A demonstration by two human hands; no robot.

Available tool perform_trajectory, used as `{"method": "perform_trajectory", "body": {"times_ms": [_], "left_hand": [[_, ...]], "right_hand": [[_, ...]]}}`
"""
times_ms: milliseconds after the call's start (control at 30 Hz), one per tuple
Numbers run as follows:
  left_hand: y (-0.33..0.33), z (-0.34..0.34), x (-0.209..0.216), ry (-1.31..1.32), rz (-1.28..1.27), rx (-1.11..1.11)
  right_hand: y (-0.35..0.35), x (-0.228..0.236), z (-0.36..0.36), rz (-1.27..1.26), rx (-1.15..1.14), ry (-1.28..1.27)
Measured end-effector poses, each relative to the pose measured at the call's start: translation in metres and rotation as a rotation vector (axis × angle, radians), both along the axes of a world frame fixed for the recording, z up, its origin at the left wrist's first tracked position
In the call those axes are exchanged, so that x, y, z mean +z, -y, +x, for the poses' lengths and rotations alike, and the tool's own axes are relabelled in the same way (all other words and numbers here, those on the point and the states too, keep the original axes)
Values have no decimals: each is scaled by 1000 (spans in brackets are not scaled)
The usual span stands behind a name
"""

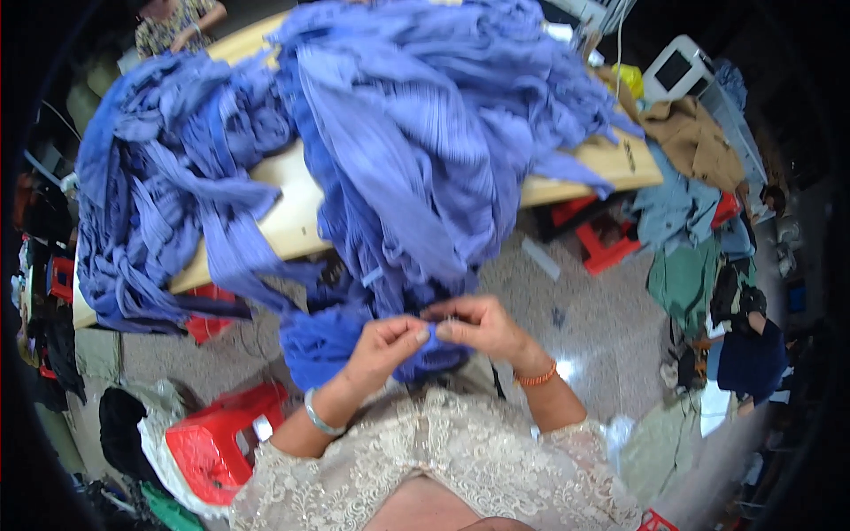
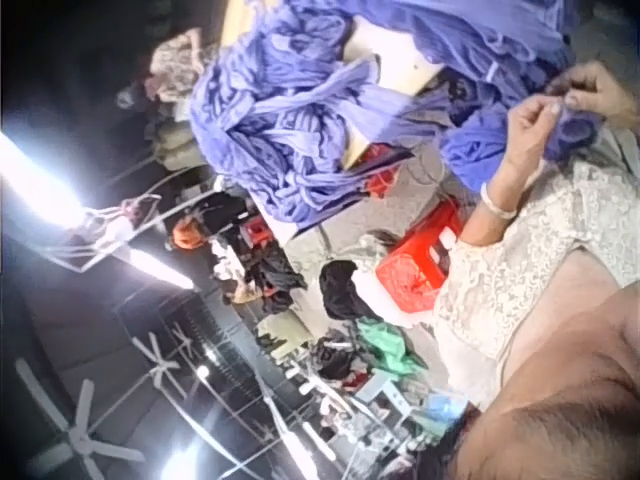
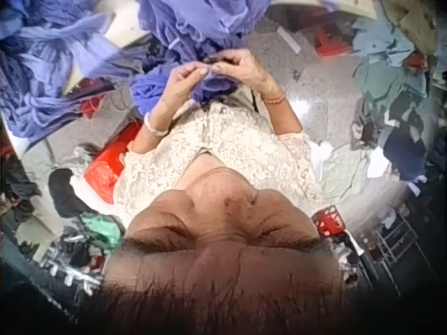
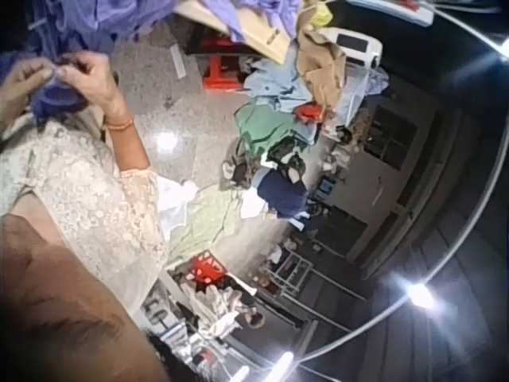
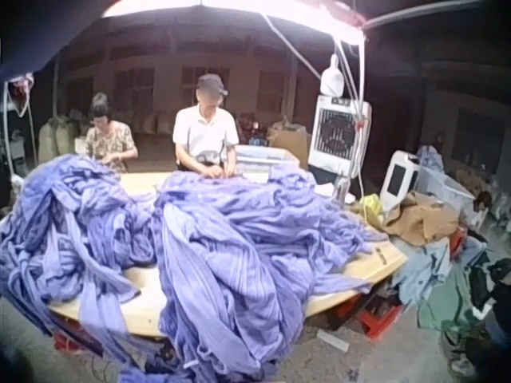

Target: Trimming excess threads and finishing edges of blue pleated fabric garments in a factory setting.

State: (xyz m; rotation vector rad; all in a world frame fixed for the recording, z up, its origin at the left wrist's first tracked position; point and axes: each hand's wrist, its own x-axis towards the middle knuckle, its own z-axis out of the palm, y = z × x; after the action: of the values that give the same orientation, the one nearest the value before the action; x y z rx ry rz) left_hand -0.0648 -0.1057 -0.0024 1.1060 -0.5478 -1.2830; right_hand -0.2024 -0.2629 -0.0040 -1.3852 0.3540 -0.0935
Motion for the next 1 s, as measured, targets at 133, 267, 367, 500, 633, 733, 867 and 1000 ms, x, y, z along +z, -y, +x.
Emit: {"method": "perform_trajectory", "body": {"times_ms": [133,267,367,500,633,733,867,1000], "left_hand": [[-9,0,-4,-48,-13,-2],[-14,-4,-3,13,-30,-55],[-10,-5,1,170,-58,-149],[-8,1,12,180,-97,-22],[-17,9,24,53,-118,80],[-21,11,22,36,-91,75],[-24,5,21,-48,-101,78],[-25,4,19,-51,-113,55]], "right_hand": [[-7,11,-3,165,-11,26],[-14,26,-18,30,-33,38],[-15,32,-22,-13,-99,94],[-12,45,-5,-132,-163,156],[-12,57,9,18,-121,49],[-21,57,12,16,-213,128],[-24,60,8,24,-177,81],[-25,53,8,-26,-165,173]]}}
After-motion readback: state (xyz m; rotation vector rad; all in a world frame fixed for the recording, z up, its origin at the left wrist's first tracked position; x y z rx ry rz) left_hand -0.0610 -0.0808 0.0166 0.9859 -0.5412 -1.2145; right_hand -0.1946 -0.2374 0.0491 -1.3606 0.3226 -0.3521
